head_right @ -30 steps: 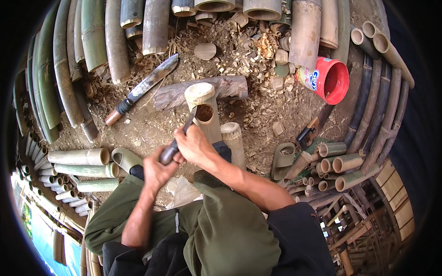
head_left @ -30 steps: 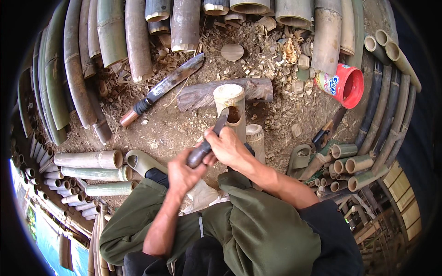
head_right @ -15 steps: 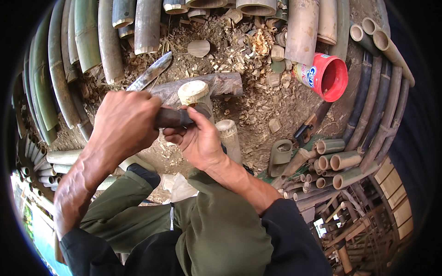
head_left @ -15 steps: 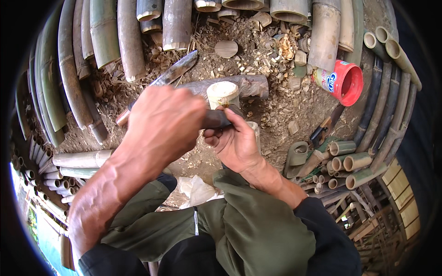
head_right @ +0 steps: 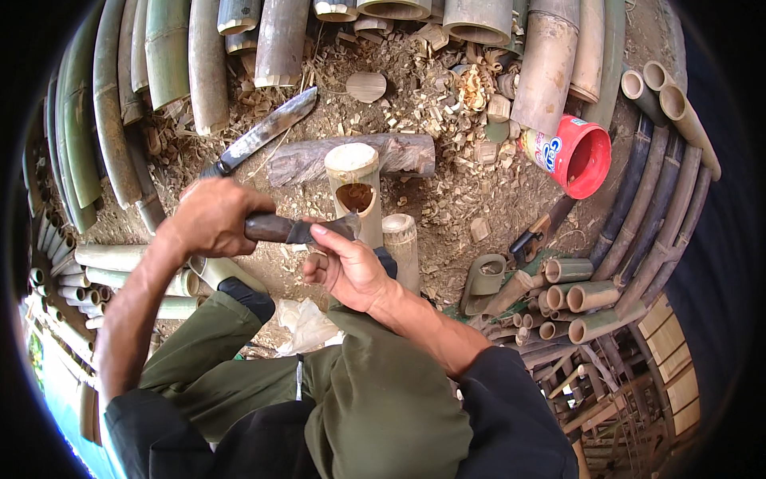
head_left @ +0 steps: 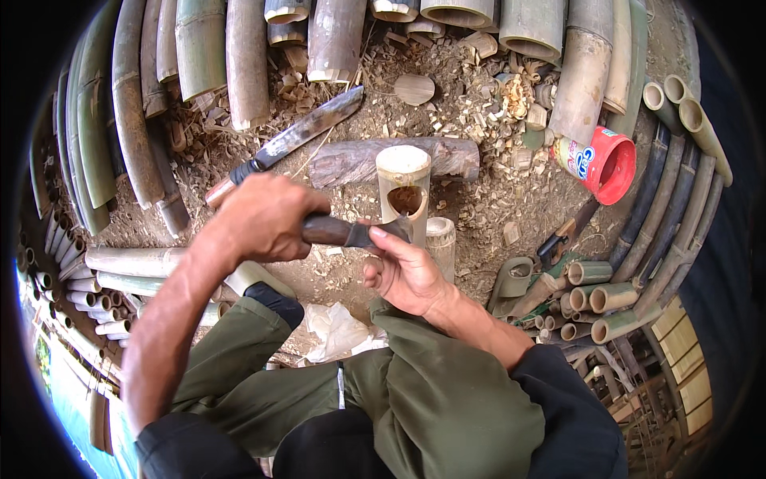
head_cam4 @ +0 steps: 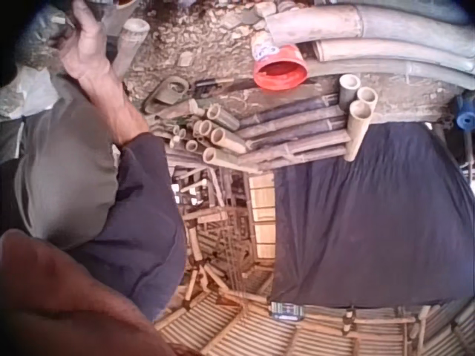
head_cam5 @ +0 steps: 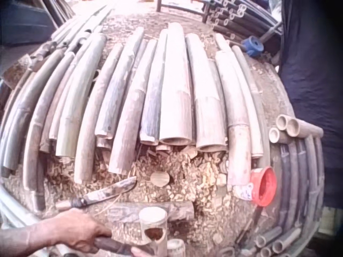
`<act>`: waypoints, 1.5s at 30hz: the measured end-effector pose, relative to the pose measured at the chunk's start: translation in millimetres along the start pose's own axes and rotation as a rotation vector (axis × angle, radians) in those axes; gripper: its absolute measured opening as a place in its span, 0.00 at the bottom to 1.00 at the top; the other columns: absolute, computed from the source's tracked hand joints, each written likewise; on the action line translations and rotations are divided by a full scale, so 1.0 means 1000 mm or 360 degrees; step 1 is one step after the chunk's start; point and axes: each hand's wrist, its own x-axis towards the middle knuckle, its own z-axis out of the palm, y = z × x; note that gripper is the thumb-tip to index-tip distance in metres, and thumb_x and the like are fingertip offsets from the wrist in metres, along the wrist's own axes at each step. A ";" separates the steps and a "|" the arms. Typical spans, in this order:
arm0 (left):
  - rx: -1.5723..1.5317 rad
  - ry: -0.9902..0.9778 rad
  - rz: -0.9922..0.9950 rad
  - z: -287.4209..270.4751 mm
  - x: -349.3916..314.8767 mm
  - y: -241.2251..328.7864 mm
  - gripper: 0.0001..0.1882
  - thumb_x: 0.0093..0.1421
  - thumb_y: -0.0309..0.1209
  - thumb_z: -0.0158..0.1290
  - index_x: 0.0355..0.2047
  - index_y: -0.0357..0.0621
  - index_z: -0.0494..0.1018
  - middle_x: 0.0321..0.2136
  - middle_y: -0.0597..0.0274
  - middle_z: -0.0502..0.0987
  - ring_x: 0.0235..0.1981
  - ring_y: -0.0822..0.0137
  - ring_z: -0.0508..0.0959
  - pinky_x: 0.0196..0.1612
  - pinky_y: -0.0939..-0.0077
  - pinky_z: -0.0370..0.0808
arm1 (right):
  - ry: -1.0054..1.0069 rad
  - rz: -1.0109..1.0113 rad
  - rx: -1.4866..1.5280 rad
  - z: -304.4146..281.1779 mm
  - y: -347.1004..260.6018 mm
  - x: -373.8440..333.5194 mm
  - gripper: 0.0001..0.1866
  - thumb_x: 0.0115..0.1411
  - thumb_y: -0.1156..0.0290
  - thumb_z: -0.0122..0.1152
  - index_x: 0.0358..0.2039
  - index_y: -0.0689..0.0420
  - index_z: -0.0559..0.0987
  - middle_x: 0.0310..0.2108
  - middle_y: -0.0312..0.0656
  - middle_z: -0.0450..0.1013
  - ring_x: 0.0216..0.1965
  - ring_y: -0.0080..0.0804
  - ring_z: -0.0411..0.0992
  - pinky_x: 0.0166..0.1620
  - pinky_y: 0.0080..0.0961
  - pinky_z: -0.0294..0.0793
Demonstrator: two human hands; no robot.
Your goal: The person holds and scrapes bamboo segments with a small blade, then uses a larger knife to smooth the edges and hollow out the center of a piece.
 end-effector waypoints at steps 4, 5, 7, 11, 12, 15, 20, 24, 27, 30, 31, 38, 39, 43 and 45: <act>-0.0638 0.0310 -0.0204 0.094 -0.021 0.002 0.17 0.44 0.34 0.63 0.38 0.55 0.78 0.31 0.61 0.82 0.31 0.58 0.82 0.39 0.62 0.81 | 0.0428 -0.0063 -0.0620 0.004 0.003 -0.008 0.16 0.65 0.67 0.58 0.50 0.62 0.74 0.36 0.40 0.76 0.23 0.27 0.76 0.27 0.26 0.78; -0.0752 0.0342 -0.0349 0.119 -0.022 0.013 0.19 0.44 0.34 0.63 0.39 0.54 0.78 0.34 0.61 0.82 0.33 0.58 0.82 0.41 0.64 0.81 | 0.0508 -0.0093 -0.0804 0.002 0.003 -0.011 0.16 0.65 0.67 0.59 0.49 0.63 0.74 0.33 0.40 0.75 0.22 0.27 0.76 0.25 0.25 0.77; -0.1015 0.0462 -0.0430 0.156 -0.019 0.038 0.21 0.44 0.34 0.63 0.42 0.55 0.77 0.33 0.58 0.82 0.33 0.55 0.83 0.41 0.64 0.81 | 0.0633 -0.0273 -0.1111 0.000 0.004 -0.016 0.15 0.64 0.66 0.59 0.44 0.65 0.77 0.25 0.39 0.75 0.18 0.26 0.74 0.20 0.21 0.73; -0.1511 0.0509 -0.0690 0.191 -0.001 0.099 0.20 0.47 0.31 0.60 0.43 0.47 0.75 0.30 0.52 0.81 0.31 0.59 0.82 0.38 0.64 0.79 | 0.0828 -0.0546 -0.1718 -0.013 -0.001 -0.020 0.15 0.65 0.64 0.55 0.34 0.65 0.80 0.22 0.40 0.77 0.19 0.26 0.74 0.22 0.25 0.72; -0.1610 0.0558 -0.0701 0.196 0.005 0.112 0.19 0.48 0.30 0.60 0.43 0.45 0.74 0.28 0.54 0.80 0.28 0.63 0.81 0.35 0.67 0.78 | 0.0901 -0.0615 -0.1872 -0.016 -0.003 -0.018 0.15 0.66 0.65 0.55 0.34 0.65 0.80 0.22 0.40 0.78 0.19 0.25 0.74 0.24 0.25 0.72; -0.2007 0.0682 -0.0702 0.186 0.024 0.153 0.21 0.51 0.32 0.57 0.45 0.40 0.71 0.32 0.41 0.80 0.34 0.45 0.82 0.40 0.55 0.76 | 0.1103 -0.0754 -0.2262 -0.018 -0.011 -0.017 0.16 0.68 0.66 0.51 0.30 0.65 0.79 0.19 0.39 0.77 0.22 0.24 0.73 0.31 0.25 0.73; -0.1107 0.0415 -0.0650 0.183 0.022 0.132 0.26 0.54 0.35 0.59 0.49 0.38 0.63 0.34 0.42 0.78 0.32 0.45 0.81 0.35 0.53 0.81 | 0.0876 -0.0745 -0.1952 -0.031 -0.007 -0.012 0.13 0.69 0.62 0.51 0.38 0.59 0.77 0.25 0.36 0.78 0.25 0.23 0.74 0.29 0.22 0.72; 0.0358 0.0325 -0.0252 0.095 -0.032 0.067 0.12 0.57 0.27 0.55 0.41 0.44 0.66 0.30 0.59 0.75 0.30 0.61 0.82 0.31 0.64 0.77 | 0.0044 -0.0251 -0.0529 -0.034 0.013 -0.003 0.14 0.71 0.61 0.49 0.51 0.53 0.71 0.45 0.41 0.77 0.29 0.26 0.75 0.33 0.24 0.75; 0.0404 0.0154 0.0004 0.038 -0.033 0.046 0.10 0.56 0.27 0.56 0.38 0.46 0.70 0.29 0.59 0.79 0.31 0.58 0.82 0.33 0.62 0.78 | -0.0148 -0.0065 -0.0289 -0.028 0.015 0.000 0.16 0.70 0.61 0.51 0.54 0.54 0.71 0.46 0.41 0.76 0.27 0.26 0.74 0.32 0.25 0.76; 0.0122 -0.0046 0.0042 0.039 -0.025 0.033 0.12 0.53 0.26 0.57 0.39 0.45 0.69 0.29 0.57 0.79 0.32 0.55 0.82 0.35 0.60 0.79 | -0.0029 -0.0076 -0.0367 -0.025 0.006 -0.006 0.17 0.68 0.63 0.55 0.53 0.57 0.72 0.42 0.41 0.76 0.25 0.26 0.74 0.29 0.25 0.76; 0.0049 -0.0120 0.0044 0.046 -0.021 0.029 0.13 0.53 0.26 0.57 0.39 0.45 0.69 0.29 0.56 0.80 0.32 0.55 0.82 0.35 0.60 0.79 | 0.0031 -0.0079 -0.0468 -0.024 0.004 -0.007 0.17 0.68 0.63 0.55 0.53 0.57 0.72 0.41 0.40 0.76 0.25 0.26 0.74 0.29 0.25 0.76; -0.0307 0.0668 0.0082 0.155 -0.017 0.069 0.17 0.50 0.29 0.60 0.39 0.45 0.67 0.28 0.61 0.74 0.33 0.60 0.80 0.35 0.63 0.78 | 0.0225 -0.0265 -0.1448 -0.026 -0.011 -0.042 0.14 0.70 0.64 0.49 0.52 0.57 0.70 0.51 0.47 0.74 0.22 0.24 0.72 0.28 0.20 0.75; -0.0134 0.0683 0.0055 0.148 -0.018 0.066 0.14 0.52 0.28 0.58 0.38 0.46 0.68 0.28 0.62 0.74 0.33 0.61 0.80 0.35 0.65 0.77 | 0.0162 -0.0307 -0.1319 -0.028 -0.009 -0.044 0.14 0.70 0.64 0.49 0.52 0.57 0.71 0.51 0.47 0.74 0.22 0.24 0.73 0.28 0.21 0.75; 0.0159 0.0326 -0.0012 0.064 -0.029 0.048 0.10 0.54 0.27 0.55 0.37 0.46 0.71 0.27 0.59 0.76 0.30 0.58 0.81 0.33 0.63 0.78 | 0.0034 -0.0139 -0.0585 -0.021 -0.001 -0.020 0.16 0.70 0.63 0.51 0.53 0.57 0.71 0.47 0.43 0.76 0.25 0.26 0.75 0.29 0.22 0.76; 0.0070 0.0103 0.0019 0.048 -0.021 0.035 0.15 0.44 0.26 0.58 0.34 0.44 0.71 0.25 0.54 0.77 0.30 0.51 0.81 0.32 0.57 0.78 | 0.0005 -0.0069 -0.0352 -0.017 0.001 -0.012 0.17 0.68 0.64 0.53 0.53 0.58 0.72 0.43 0.41 0.76 0.25 0.28 0.75 0.30 0.23 0.77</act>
